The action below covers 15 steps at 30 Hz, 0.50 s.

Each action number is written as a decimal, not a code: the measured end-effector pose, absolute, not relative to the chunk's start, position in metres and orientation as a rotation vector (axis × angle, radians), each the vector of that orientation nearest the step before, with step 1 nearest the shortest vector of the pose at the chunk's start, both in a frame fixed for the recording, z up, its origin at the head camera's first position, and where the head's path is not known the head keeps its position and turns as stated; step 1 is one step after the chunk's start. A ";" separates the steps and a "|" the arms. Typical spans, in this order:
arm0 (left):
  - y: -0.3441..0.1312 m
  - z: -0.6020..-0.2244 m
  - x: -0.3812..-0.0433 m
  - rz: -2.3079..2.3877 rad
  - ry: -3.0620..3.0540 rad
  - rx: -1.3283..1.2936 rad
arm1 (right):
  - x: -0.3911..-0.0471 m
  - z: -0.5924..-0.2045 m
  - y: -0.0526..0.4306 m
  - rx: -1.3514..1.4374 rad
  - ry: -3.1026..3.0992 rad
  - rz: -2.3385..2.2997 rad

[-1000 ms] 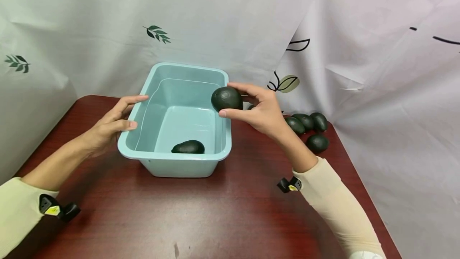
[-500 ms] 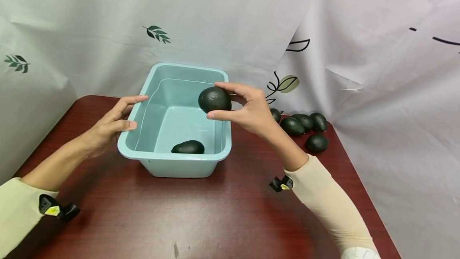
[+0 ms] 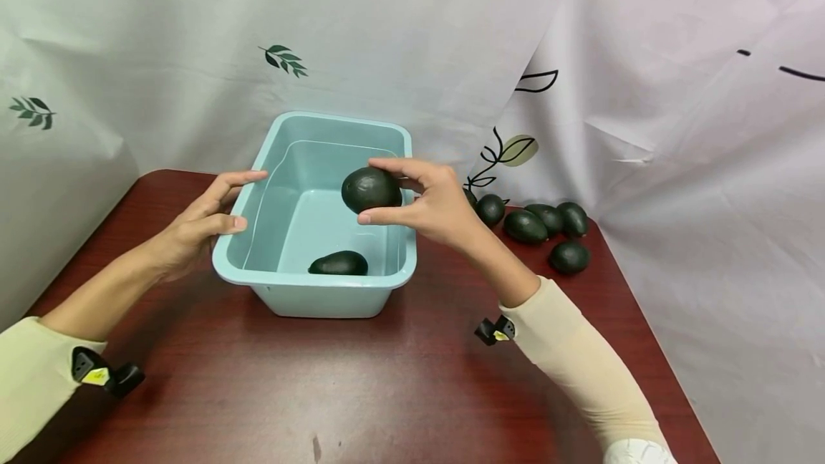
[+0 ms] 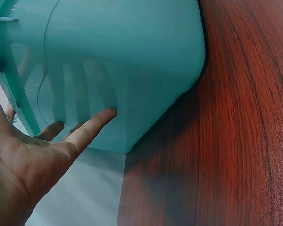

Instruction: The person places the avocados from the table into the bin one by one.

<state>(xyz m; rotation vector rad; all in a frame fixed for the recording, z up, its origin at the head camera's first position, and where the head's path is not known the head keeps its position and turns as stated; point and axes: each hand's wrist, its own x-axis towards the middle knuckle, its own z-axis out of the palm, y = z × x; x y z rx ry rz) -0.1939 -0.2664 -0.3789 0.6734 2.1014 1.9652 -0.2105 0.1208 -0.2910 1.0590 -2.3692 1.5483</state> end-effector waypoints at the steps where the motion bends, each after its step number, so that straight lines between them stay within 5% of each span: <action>1: -0.266 -0.379 -0.194 1.965 2.100 0.675 | -0.210 -0.292 0.121 1.052 -2.386 1.534; 15: -0.267 -0.378 -0.194 1.967 2.092 0.683 | -0.213 -0.299 0.125 1.062 -2.501 1.420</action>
